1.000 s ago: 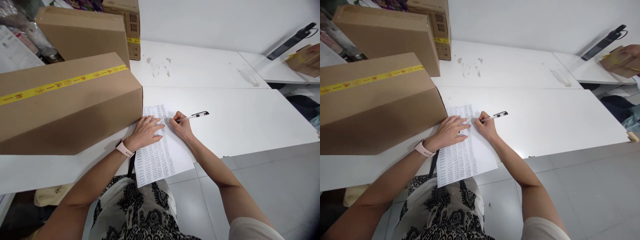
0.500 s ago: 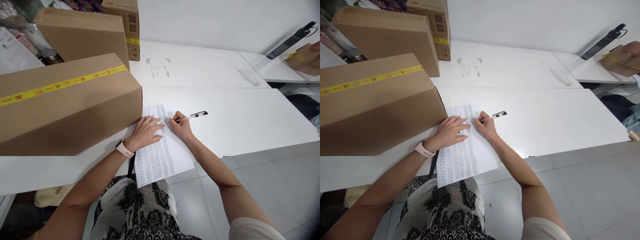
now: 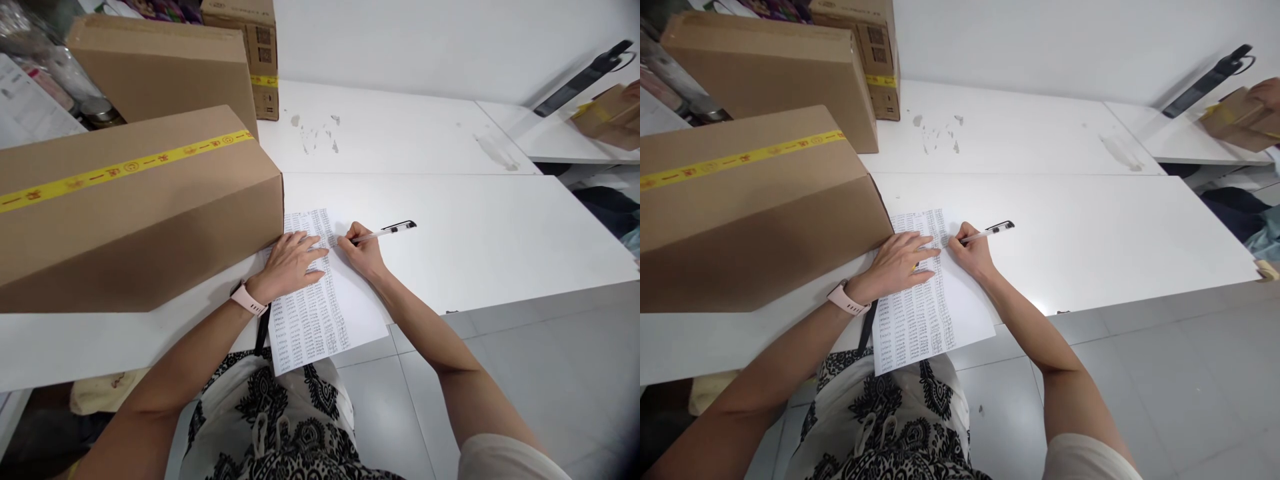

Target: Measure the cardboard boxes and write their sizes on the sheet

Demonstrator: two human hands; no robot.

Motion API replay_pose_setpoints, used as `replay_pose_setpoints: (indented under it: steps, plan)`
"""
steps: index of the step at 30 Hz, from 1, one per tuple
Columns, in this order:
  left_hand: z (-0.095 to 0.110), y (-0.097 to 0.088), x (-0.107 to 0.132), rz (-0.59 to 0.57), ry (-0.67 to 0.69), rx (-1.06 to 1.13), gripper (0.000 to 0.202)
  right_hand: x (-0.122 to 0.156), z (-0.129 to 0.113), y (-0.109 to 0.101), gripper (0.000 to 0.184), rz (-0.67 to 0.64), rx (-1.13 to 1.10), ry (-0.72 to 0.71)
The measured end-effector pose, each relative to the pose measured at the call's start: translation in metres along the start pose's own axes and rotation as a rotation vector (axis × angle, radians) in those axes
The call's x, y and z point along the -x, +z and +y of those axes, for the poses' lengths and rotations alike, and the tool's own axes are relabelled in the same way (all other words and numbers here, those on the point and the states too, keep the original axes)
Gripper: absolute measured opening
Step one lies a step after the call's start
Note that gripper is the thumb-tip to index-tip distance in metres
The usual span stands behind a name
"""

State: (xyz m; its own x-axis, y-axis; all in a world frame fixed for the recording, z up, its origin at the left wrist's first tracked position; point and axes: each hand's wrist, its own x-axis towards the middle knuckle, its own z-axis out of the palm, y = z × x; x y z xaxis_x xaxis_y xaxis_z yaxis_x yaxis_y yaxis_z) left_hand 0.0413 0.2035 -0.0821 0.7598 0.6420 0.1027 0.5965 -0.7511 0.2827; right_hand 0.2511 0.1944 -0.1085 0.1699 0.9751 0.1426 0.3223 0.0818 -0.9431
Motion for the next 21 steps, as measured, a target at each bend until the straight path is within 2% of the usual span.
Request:
replay_pose_setpoints:
  steps: [9,21]
  plan:
    - [0.0000,0.0002,-0.0002,0.002,-0.002,0.014,0.041,-0.0001,0.0010,-0.0001,0.024,0.003,0.021,-0.031]
    - [-0.0001,0.0000,-0.0002,0.004,0.007,-0.004,0.041,-0.0008,-0.0011,0.0002,0.022,0.028,0.009,-0.001]
